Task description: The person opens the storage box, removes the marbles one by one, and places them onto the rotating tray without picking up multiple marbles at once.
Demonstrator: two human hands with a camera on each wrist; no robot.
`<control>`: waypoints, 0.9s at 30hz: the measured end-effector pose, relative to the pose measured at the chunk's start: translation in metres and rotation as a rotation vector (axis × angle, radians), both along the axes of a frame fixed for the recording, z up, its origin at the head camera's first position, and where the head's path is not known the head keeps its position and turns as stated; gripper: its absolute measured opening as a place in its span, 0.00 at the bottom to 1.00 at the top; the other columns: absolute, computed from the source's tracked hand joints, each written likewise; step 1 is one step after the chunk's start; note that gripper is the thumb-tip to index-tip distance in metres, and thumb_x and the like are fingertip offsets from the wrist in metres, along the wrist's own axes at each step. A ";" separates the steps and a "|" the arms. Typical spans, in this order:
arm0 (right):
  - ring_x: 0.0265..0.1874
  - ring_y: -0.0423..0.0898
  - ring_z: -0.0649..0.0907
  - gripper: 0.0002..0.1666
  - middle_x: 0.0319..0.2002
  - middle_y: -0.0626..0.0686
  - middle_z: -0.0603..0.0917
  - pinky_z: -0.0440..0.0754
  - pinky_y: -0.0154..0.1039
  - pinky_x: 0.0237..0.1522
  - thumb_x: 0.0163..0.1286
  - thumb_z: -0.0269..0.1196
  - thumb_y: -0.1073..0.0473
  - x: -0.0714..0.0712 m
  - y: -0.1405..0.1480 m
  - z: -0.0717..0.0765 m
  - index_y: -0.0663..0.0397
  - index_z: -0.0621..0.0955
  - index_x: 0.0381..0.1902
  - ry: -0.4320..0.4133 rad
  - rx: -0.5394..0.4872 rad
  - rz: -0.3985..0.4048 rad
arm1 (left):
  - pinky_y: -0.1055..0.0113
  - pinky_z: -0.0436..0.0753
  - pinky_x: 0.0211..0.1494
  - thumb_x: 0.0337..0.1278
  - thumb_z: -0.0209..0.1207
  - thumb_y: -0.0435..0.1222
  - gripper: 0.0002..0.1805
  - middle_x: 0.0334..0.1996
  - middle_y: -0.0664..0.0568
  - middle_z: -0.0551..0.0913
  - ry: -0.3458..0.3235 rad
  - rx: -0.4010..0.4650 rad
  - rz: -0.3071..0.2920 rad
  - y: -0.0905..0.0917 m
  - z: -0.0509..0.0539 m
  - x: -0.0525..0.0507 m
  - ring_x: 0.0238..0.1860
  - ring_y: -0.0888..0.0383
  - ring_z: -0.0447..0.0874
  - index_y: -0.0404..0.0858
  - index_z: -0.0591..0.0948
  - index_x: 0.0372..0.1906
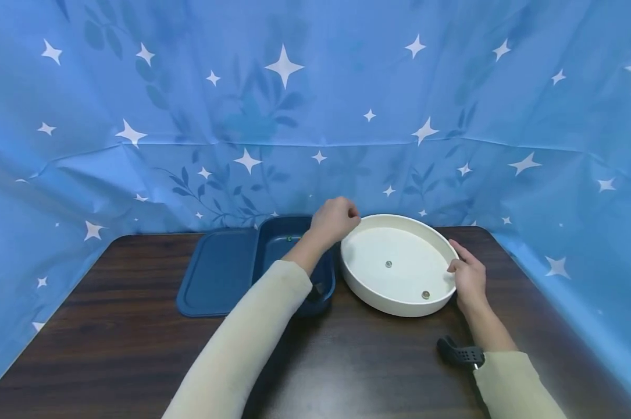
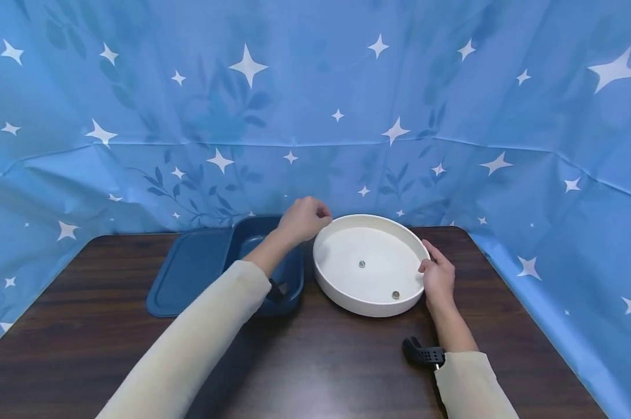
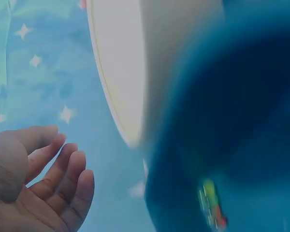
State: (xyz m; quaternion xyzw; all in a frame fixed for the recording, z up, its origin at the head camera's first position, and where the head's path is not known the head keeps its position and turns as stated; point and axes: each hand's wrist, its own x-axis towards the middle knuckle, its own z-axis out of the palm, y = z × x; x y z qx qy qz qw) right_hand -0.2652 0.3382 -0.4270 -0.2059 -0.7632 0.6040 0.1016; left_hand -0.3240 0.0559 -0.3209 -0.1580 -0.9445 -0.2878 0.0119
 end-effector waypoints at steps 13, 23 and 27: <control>0.79 0.53 0.60 0.45 0.81 0.52 0.57 0.63 0.50 0.74 0.61 0.42 0.74 0.002 0.000 0.001 0.49 0.62 0.78 0.005 -0.005 -0.005 | 0.55 0.84 0.48 0.71 0.59 0.38 0.11 0.48 0.48 0.89 -0.067 0.096 0.171 -0.079 -0.038 -0.025 0.44 0.51 0.86 0.40 0.88 0.49; 0.79 0.54 0.60 0.45 0.81 0.51 0.57 0.62 0.52 0.76 0.61 0.42 0.74 0.001 -0.002 -0.002 0.50 0.63 0.78 0.006 -0.014 -0.017 | 0.56 0.84 0.49 0.67 0.63 0.36 0.07 0.44 0.47 0.89 -0.185 -0.052 0.209 -0.088 -0.068 -0.026 0.40 0.52 0.86 0.39 0.88 0.42; 0.79 0.54 0.60 0.45 0.81 0.51 0.57 0.62 0.52 0.76 0.61 0.42 0.73 0.000 -0.002 -0.001 0.50 0.63 0.78 0.007 -0.016 -0.019 | 0.57 0.83 0.47 0.66 0.64 0.35 0.05 0.42 0.48 0.90 -0.187 -0.095 0.198 -0.087 -0.071 -0.027 0.39 0.53 0.85 0.39 0.89 0.37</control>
